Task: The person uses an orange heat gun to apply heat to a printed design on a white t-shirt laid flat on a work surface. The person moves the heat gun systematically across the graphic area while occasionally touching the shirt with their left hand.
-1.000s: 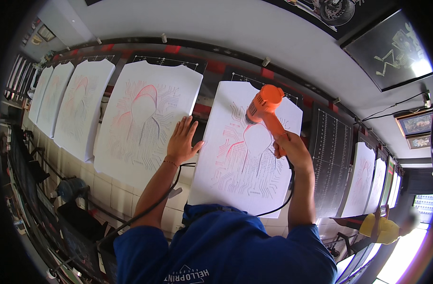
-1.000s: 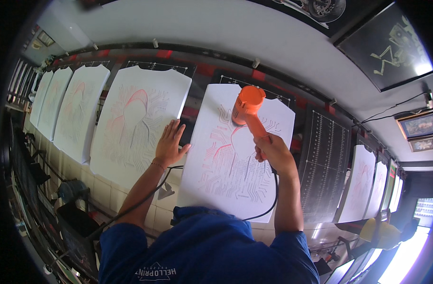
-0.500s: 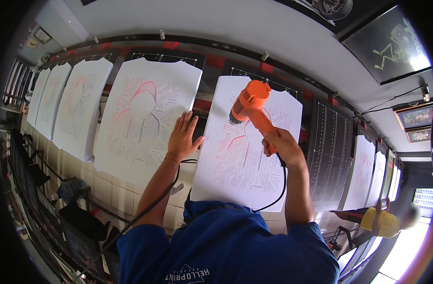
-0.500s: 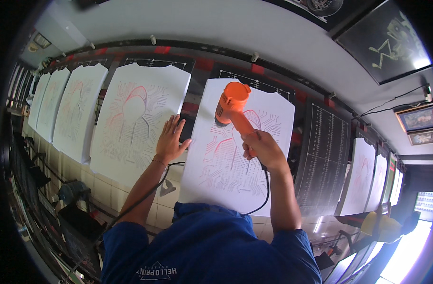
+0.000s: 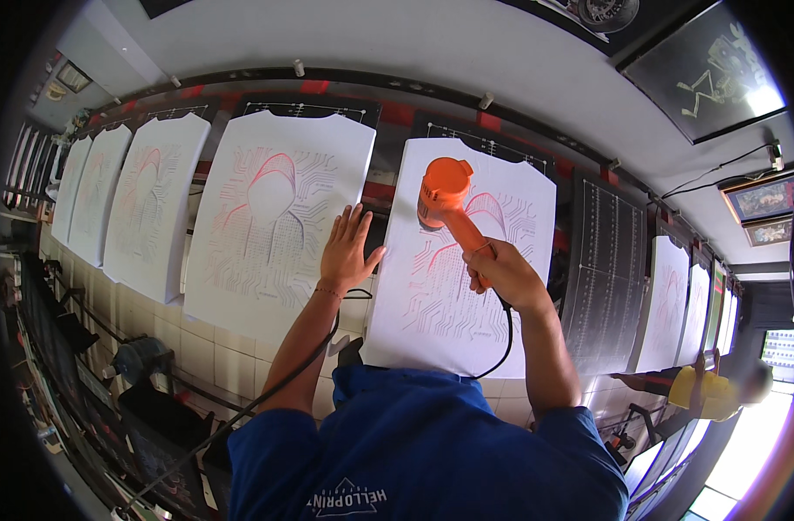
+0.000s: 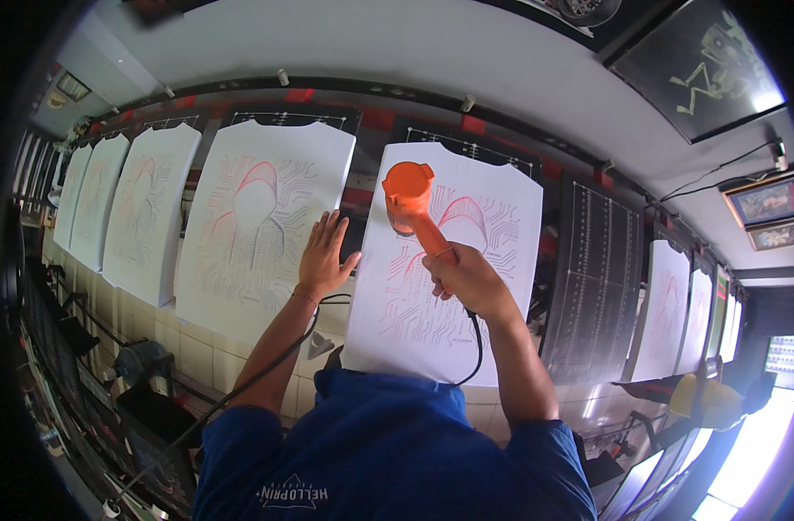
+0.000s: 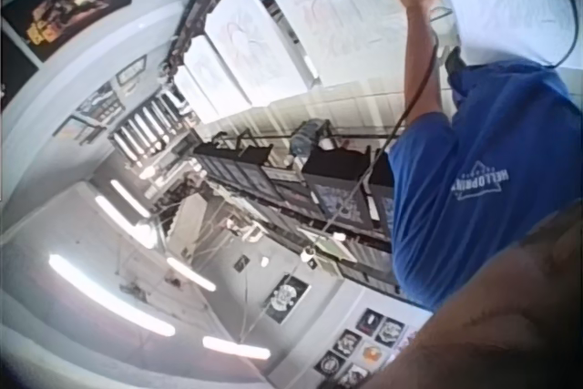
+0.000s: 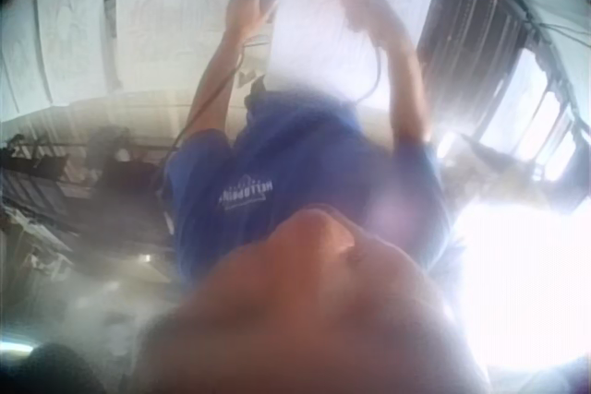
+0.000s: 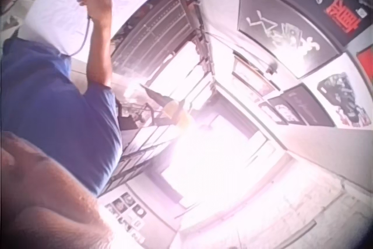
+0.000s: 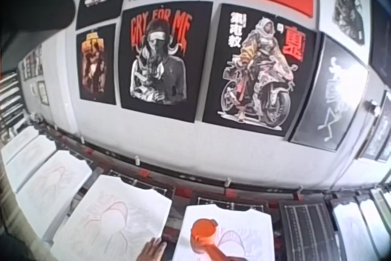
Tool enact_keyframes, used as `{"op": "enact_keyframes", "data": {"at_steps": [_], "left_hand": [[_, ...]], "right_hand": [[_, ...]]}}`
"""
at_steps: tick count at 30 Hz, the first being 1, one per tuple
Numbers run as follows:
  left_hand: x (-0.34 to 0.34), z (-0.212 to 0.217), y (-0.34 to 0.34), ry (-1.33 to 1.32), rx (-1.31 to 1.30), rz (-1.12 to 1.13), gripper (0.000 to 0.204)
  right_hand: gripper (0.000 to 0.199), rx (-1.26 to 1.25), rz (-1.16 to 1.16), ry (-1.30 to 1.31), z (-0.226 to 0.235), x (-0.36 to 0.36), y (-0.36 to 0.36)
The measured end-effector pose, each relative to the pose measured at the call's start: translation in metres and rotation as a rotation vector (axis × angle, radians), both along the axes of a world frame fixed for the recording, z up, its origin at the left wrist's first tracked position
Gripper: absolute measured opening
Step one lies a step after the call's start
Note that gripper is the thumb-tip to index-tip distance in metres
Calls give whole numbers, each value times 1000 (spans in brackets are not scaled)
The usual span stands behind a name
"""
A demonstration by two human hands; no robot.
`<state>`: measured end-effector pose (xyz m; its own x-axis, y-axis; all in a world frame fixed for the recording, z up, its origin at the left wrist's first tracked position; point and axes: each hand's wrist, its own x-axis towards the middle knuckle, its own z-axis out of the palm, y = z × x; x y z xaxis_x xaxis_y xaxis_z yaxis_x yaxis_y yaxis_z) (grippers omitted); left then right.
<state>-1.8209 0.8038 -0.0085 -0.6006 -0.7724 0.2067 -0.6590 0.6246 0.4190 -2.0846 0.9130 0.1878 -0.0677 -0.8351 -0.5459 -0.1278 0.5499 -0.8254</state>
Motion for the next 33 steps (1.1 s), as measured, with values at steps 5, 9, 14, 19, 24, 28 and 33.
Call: {"op": "enact_keyframes", "data": {"at_steps": [5,9,14,19,24,28,33], "left_hand": [[1,-2,0,13,-28,-6,73],[-1,-5,0,-2,-75,34,72],[1,-9,1,-5,-102,77,70],[7,-12,10,29,-92,112,68],[12,-7,31,23,-32,173,68],[17,-6,45,50,-16,180,67],[21,-9,50,104,-8,180,66]], "right_hand": [[26,-2,-47,-22,-3,-1,8],[27,-4,-65,42,-3,0,14],[26,16,-132,67,-1,-2,25],[24,14,-191,60,4,0,38],[25,40,-182,-108,3,1,44],[26,11,-131,-42,-7,17,42],[27,40,-98,-60,-3,27,45]]}}
